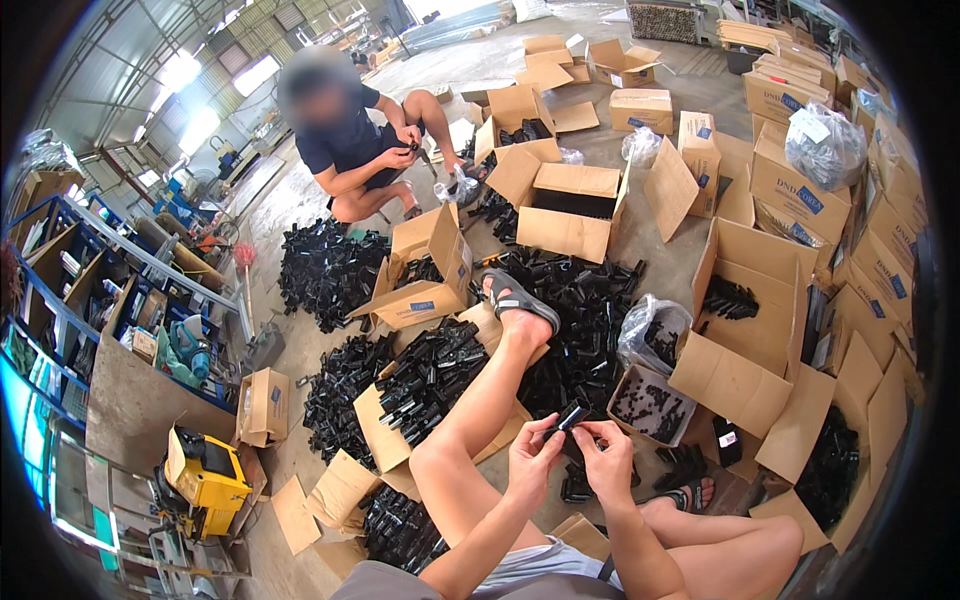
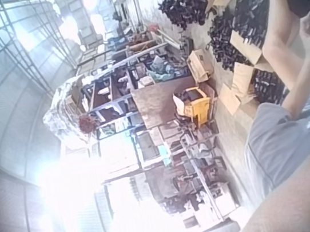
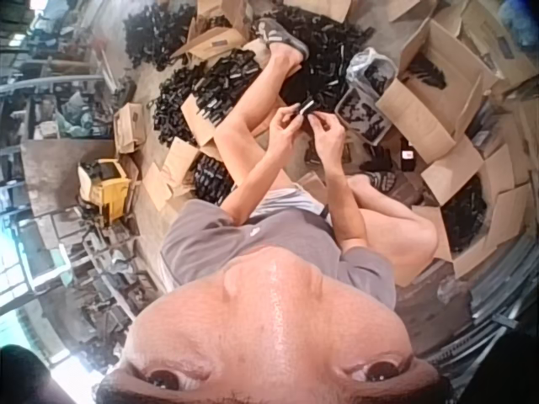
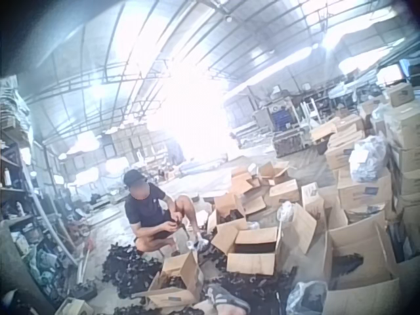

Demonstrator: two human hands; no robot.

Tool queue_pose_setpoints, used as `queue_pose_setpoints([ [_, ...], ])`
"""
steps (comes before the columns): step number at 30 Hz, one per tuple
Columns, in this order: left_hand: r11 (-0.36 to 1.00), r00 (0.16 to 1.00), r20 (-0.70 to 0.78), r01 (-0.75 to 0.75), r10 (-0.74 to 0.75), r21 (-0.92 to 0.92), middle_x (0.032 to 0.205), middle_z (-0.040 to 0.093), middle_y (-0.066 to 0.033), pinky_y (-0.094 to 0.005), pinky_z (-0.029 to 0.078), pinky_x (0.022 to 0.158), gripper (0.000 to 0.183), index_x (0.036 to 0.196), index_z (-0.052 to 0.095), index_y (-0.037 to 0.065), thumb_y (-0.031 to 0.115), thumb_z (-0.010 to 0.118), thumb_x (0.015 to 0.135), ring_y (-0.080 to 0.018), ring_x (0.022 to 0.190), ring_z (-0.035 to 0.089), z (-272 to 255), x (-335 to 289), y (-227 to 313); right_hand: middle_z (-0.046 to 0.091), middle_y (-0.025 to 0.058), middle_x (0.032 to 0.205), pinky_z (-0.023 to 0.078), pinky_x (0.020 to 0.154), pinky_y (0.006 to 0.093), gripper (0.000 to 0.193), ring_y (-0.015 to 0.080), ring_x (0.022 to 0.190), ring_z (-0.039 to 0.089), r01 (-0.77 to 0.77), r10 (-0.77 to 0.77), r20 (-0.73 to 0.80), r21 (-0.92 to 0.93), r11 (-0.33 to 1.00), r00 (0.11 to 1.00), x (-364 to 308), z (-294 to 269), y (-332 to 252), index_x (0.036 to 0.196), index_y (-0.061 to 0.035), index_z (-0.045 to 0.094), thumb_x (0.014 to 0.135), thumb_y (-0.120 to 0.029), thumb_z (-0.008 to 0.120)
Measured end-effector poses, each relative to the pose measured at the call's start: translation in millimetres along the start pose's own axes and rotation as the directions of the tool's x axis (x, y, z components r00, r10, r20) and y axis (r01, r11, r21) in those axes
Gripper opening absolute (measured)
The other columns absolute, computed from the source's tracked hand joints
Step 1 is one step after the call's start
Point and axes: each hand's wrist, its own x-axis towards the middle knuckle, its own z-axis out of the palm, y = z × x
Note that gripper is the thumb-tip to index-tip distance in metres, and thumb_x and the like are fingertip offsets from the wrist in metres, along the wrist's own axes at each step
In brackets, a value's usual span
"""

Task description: The person assembles small black plastic components by hand while sitting on the floor surrounded by boxes.

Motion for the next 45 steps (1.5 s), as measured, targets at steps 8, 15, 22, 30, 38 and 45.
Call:
queue_pose_setpoints([
  [8,1.000,1.000,0.002,-0.003,0.003,0.010,0.119,0.068,-0.0071,-0.0321,0.059,0.087,0.032,0.130,0.059,0.008,0.004,0.067,0.099,-0.0138,0.103,0.067,-3,1,-1,0.069,0.0147,0.088,0.051,0.075,0.0389,0.017,0.0309,0.082,0.067,0.115,-0.117,-0.026,-0.058,0.992,0.993,-1,5,2,0.092,0.0020,0.073,0.092,-0.015,0.074],
  [15,1.000,1.000,-0.006,-0.005,0.005,0.029,0.121,0.066,-0.0085,-0.0334,0.059,0.089,0.033,0.130,0.058,0.007,0.003,0.067,0.099,-0.0149,0.105,0.067,-3,2,2,0.069,0.0151,0.090,0.051,0.076,0.0392,0.016,0.0318,0.083,0.068,0.102,-0.103,-0.019,-0.048,0.994,0.994,0,7,2,0.094,0.0022,0.073,0.091,-0.013,0.074],
  [22,1.000,1.000,-0.018,0.008,-0.008,-0.021,0.108,0.068,-0.0002,-0.0213,0.052,0.077,0.035,0.131,0.062,0.009,0.005,0.070,0.098,-0.0050,0.093,0.062,6,0,4,0.071,0.0138,0.093,0.053,0.080,0.0364,0.018,0.0273,0.087,0.069,0.081,-0.081,-0.044,0.004,0.997,0.996,0,4,7,0.098,0.0021,0.075,0.085,-0.010,0.079],
  [30,0.999,1.000,-0.002,-0.009,0.009,0.038,0.122,0.067,-0.0081,-0.0348,0.060,0.090,0.030,0.130,0.059,0.007,0.002,0.065,0.100,-0.0156,0.107,0.067,1,1,-1,0.073,0.0125,0.090,0.053,0.079,0.0337,0.019,0.0222,0.084,0.070,-0.049,0.053,-0.026,0.119,0.992,0.998,2,4,16,0.098,0.0017,0.076,0.085,-0.012,0.081],
  [38,1.000,1.000,0.016,-0.004,0.004,-0.010,0.121,0.068,-0.0087,-0.0351,0.059,0.091,0.032,0.131,0.059,0.006,0.002,0.065,0.100,-0.0153,0.106,0.067,3,1,1,0.074,0.0117,0.093,0.052,0.079,0.0335,0.020,0.0210,0.084,0.069,-0.029,0.030,-0.015,0.086,0.996,0.999,2,2,13,0.098,0.0009,0.077,0.084,-0.013,0.082],
  [45,1.000,1.000,0.002,0.000,0.000,-0.008,0.118,0.067,-0.0039,-0.0241,0.056,0.081,0.034,0.131,0.061,0.008,0.005,0.070,0.098,-0.0082,0.100,0.064,10,-2,5,0.073,0.0115,0.090,0.052,0.078,0.0357,0.019,0.0236,0.084,0.069,0.025,-0.024,-0.039,0.036,0.999,0.999,1,0,7,0.097,-0.0006,0.077,0.084,-0.013,0.082],
])
